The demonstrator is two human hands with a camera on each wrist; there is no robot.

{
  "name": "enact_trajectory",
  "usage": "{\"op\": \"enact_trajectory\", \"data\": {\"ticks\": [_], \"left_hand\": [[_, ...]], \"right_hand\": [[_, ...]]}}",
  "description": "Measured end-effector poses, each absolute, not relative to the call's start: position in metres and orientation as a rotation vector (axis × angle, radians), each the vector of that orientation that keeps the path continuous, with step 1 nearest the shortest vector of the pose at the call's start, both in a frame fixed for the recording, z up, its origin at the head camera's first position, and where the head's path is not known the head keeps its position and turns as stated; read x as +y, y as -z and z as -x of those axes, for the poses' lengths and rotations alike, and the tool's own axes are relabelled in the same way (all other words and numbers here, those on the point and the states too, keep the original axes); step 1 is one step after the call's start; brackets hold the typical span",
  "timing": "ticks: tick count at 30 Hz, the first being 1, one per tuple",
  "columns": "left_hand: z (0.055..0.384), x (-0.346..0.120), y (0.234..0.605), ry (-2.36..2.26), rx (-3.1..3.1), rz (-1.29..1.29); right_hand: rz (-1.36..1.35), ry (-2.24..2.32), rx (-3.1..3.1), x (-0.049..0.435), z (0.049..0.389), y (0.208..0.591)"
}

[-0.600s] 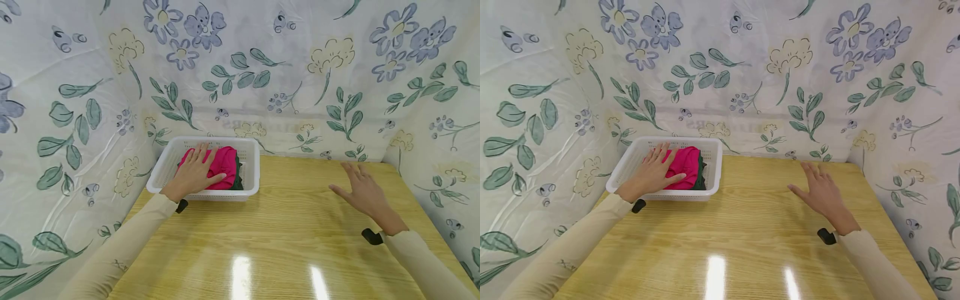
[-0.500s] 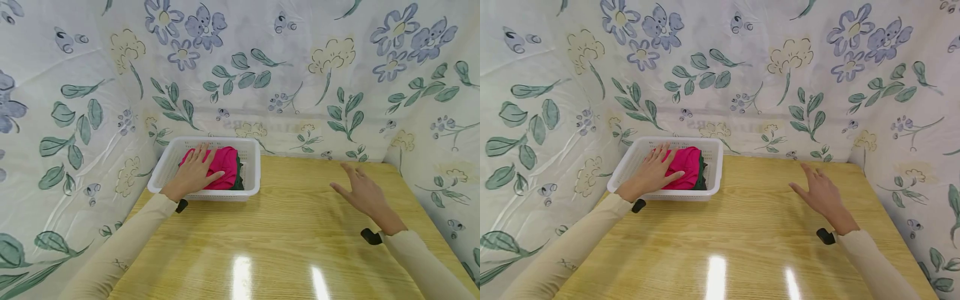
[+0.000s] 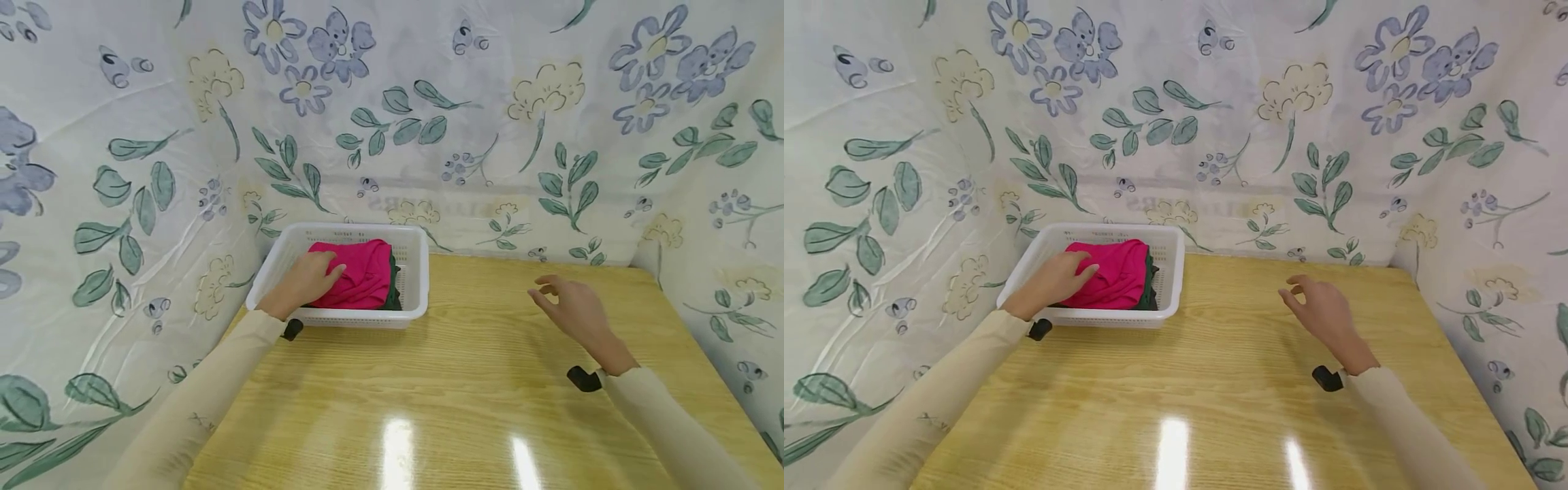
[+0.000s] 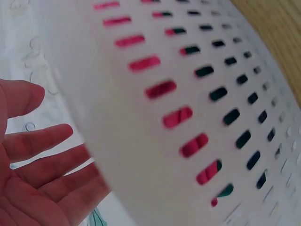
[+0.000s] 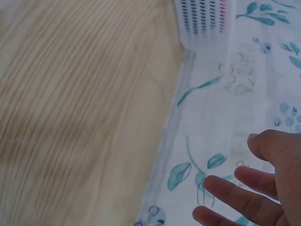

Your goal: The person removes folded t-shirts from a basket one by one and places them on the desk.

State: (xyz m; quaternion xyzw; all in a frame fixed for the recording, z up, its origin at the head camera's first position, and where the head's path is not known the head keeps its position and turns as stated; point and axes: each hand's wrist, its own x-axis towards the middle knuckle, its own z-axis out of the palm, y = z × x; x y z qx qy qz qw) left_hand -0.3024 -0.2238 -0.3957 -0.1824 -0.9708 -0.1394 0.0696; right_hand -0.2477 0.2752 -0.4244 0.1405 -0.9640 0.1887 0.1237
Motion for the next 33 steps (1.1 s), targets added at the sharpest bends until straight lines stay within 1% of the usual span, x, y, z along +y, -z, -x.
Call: {"op": "enact_trajectory", "data": {"ticks": [16,27,33], "left_hand": [[0.313,-0.246,0.390,0.417,-2.927,0.422],[0.316,-0.265,0.387,0.605,-2.990,0.332],[0.315,-0.273,0.388,0.738,-3.068,0.214]], "right_hand": [[-0.509,-0.643,-2.760,0.213,0.264,0.422],[-0.536,-0.723,-2.765,0.172,0.277,0.417],[-0.543,-0.826,-2.796,0.151,0.284,0.414]]}}
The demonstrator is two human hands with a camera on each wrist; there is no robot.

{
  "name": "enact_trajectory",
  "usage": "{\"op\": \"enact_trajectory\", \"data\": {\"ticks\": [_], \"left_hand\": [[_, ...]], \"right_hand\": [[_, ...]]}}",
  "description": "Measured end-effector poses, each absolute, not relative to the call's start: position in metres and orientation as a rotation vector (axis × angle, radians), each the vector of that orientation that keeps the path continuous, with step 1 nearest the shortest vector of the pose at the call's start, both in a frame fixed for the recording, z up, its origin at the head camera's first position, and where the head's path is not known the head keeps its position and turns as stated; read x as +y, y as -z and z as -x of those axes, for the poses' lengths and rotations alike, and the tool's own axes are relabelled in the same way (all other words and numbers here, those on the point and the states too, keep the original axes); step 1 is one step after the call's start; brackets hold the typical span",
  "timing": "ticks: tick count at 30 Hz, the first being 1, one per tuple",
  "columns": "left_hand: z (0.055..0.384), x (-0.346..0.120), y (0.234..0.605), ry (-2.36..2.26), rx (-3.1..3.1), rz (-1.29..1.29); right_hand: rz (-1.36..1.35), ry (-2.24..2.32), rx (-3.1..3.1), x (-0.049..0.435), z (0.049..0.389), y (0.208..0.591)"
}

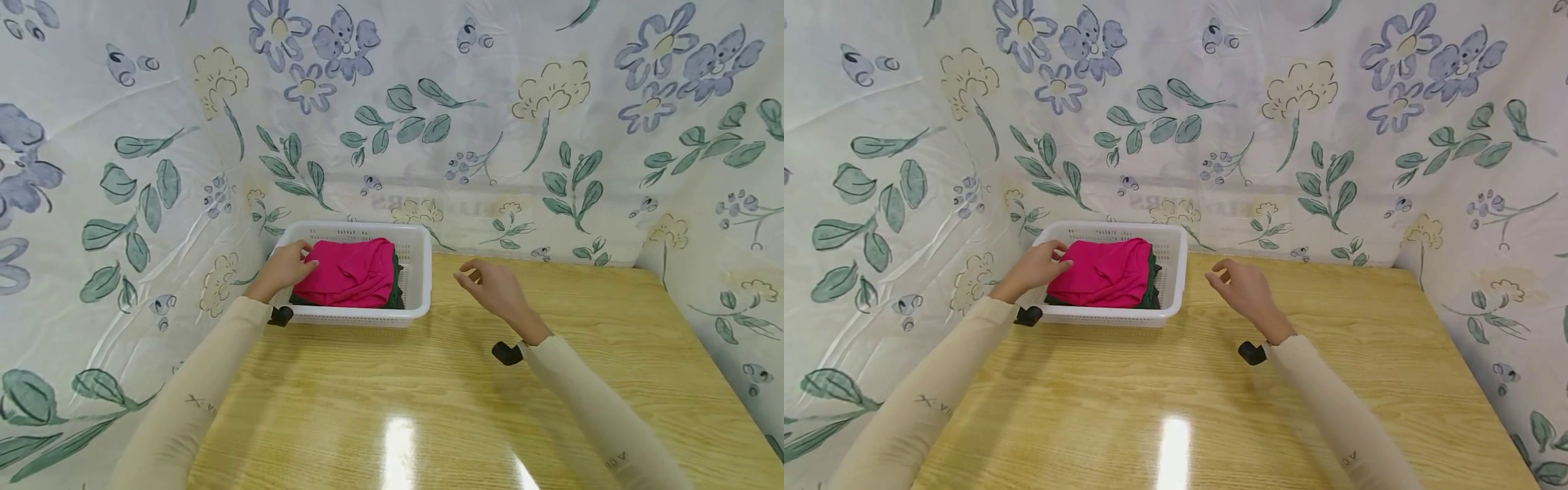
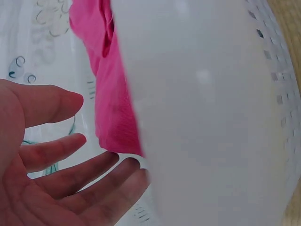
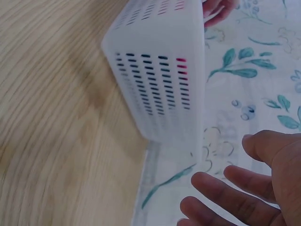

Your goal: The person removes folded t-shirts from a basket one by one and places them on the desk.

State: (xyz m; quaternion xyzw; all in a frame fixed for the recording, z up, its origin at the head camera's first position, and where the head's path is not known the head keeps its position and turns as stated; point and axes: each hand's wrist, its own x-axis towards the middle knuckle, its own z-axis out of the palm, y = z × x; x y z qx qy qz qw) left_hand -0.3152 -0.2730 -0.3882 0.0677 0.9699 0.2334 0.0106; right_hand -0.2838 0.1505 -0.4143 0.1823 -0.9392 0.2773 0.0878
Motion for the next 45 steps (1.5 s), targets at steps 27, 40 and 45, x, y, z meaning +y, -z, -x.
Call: {"op": "enact_trajectory", "data": {"ticks": [27,40,45], "left_hand": [[0.321,-0.291,0.380,-1.034,2.690,0.001],[0.330,-0.295,0.383,-1.095,2.548,0.000],[0.332,-0.294,0.382,-1.175,2.519,0.047]], "right_hand": [[-0.681,-1.071,-2.849,0.044,0.307,0.396],[-0.552,-1.398,-3.027,0.010,0.315,0.402],[-0.380,-1.631,-3.004,0.001,0.319,0.409]]}}
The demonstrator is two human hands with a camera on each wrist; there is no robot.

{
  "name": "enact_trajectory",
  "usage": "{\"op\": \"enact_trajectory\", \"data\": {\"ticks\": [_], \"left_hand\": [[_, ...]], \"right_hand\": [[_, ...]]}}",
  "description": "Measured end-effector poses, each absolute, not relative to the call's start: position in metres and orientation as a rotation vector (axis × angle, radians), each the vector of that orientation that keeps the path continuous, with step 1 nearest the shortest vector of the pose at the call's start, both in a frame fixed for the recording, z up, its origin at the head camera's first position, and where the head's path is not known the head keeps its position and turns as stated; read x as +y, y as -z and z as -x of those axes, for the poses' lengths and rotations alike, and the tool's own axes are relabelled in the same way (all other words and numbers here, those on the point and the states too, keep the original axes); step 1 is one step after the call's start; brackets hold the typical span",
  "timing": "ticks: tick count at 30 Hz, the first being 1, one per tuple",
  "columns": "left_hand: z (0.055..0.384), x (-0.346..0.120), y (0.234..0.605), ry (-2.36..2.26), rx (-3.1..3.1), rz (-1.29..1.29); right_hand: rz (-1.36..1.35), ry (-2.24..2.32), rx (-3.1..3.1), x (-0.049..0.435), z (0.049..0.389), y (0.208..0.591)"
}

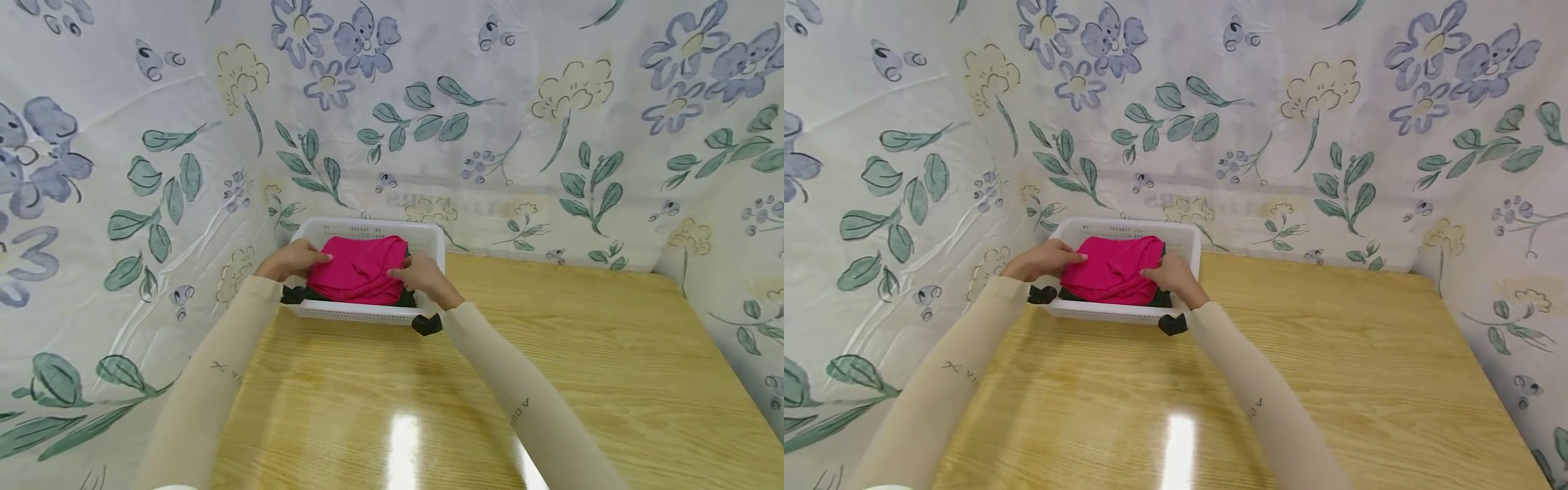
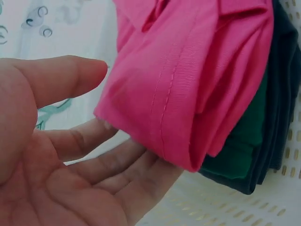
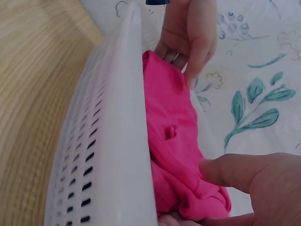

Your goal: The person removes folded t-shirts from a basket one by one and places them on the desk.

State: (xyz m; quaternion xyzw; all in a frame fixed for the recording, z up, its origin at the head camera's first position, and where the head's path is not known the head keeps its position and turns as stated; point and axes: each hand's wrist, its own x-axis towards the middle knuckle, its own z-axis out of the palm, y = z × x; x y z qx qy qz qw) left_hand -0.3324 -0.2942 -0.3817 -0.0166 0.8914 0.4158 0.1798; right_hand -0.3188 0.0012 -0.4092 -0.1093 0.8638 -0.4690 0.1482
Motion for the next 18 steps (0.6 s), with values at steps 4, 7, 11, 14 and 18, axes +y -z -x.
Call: {"op": "enact_trajectory", "data": {"ticks": [4,7,11,14,18], "left_hand": [[0.335,-0.292,0.382,-1.244,2.470,0.079],[0.338,-0.290,0.385,-1.308,2.396,0.103],[0.342,-0.287,0.388,-1.362,2.353,0.080],[0.343,-0.286,0.386,-1.344,2.373,0.017],[0.343,-0.282,0.385,-1.275,2.401,-0.005]], "right_hand": [[0.232,1.425,2.442,-0.003,0.321,0.415],[0.215,1.462,2.420,-0.006,0.321,0.417],[0.238,1.509,2.392,-0.011,0.323,0.420],[0.258,1.542,2.379,-0.015,0.325,0.422],[0.273,1.605,2.378,-0.019,0.328,0.425]]}}
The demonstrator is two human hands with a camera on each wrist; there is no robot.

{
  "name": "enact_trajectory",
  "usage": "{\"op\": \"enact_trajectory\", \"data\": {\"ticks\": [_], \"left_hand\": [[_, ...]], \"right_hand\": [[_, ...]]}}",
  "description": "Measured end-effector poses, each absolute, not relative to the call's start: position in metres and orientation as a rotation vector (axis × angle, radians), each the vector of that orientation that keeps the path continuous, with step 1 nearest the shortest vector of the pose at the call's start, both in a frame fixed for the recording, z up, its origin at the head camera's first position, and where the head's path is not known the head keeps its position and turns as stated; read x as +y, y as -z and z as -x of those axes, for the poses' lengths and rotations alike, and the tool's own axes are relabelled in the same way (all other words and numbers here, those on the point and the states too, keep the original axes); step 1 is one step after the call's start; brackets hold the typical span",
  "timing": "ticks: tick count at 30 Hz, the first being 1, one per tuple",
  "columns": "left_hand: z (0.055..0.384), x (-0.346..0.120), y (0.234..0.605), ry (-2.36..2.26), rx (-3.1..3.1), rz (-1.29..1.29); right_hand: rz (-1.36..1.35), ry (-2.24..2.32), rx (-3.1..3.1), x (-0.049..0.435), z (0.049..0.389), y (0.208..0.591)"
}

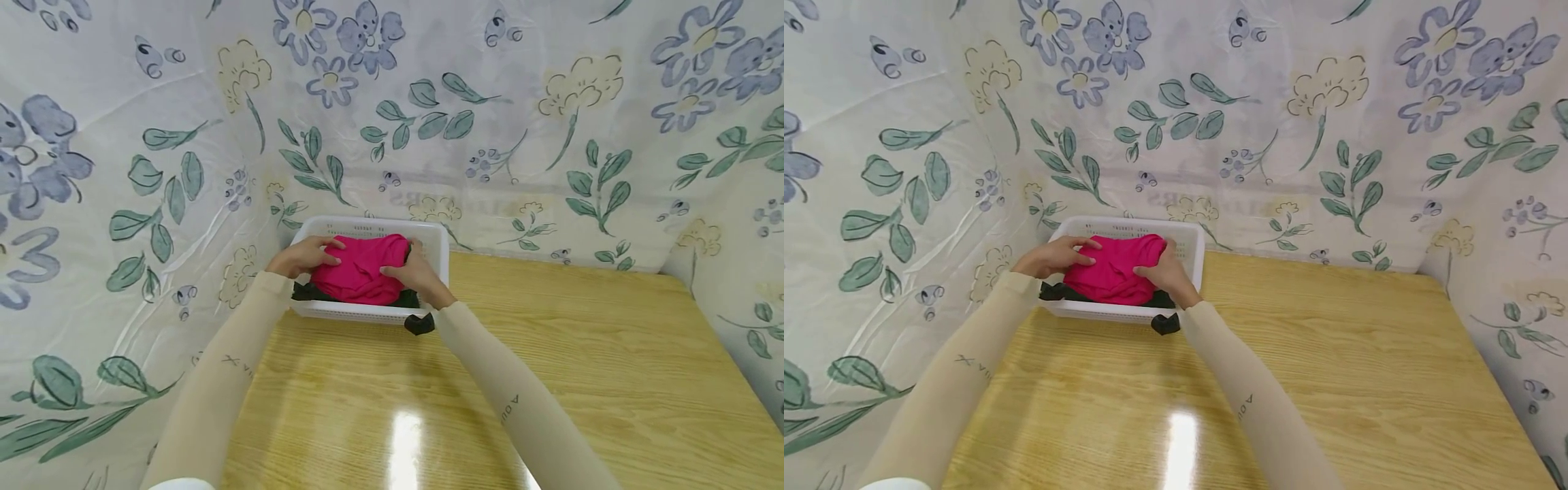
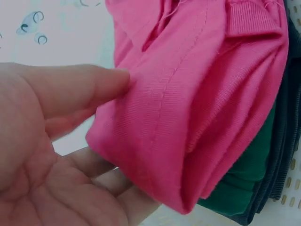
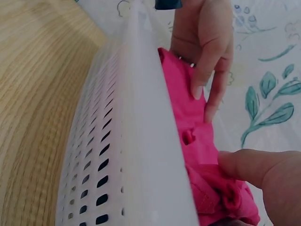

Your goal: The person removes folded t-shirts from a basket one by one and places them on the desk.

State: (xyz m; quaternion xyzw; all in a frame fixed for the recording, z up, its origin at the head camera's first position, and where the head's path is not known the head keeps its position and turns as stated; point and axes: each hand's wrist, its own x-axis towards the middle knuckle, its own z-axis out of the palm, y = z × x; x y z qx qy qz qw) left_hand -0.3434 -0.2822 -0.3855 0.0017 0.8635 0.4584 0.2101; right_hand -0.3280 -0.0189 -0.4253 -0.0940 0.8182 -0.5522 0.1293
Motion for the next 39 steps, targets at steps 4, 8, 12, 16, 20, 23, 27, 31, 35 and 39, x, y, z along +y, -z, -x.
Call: {"op": "enact_trajectory", "data": {"ticks": [4,8,12,16,20,23,27,31,35,39], "left_hand": [[0.344,-0.280,0.385,-1.256,2.407,0.024],[0.345,-0.283,0.387,-1.252,2.422,0.018],[0.344,-0.285,0.389,-1.242,2.442,-0.007],[0.340,-0.286,0.387,-1.226,2.494,-0.035],[0.337,-0.287,0.386,-1.253,2.514,-0.049],[0.336,-0.287,0.384,-1.275,2.517,-0.051],[0.334,-0.287,0.380,-1.291,2.539,-0.047],[0.334,-0.285,0.374,-1.317,2.547,-0.055],[0.333,-0.281,0.372,-1.319,2.551,-0.062],[0.331,-0.280,0.372,-1.325,2.553,-0.063]], "right_hand": [[0.349,1.524,2.451,-0.021,0.330,0.425],[0.371,1.444,2.497,-0.022,0.330,0.425],[0.383,1.454,2.515,-0.021,0.331,0.428],[0.413,1.468,2.546,-0.019,0.332,0.429],[0.427,1.483,2.560,-0.017,0.333,0.429],[0.427,1.505,2.553,-0.014,0.334,0.427],[0.441,1.547,2.535,-0.009,0.335,0.424],[0.459,1.570,2.538,-0.004,0.336,0.418],[0.452,1.556,2.553,0.001,0.334,0.413],[0.473,1.531,2.568,0.005,0.333,0.411]]}}
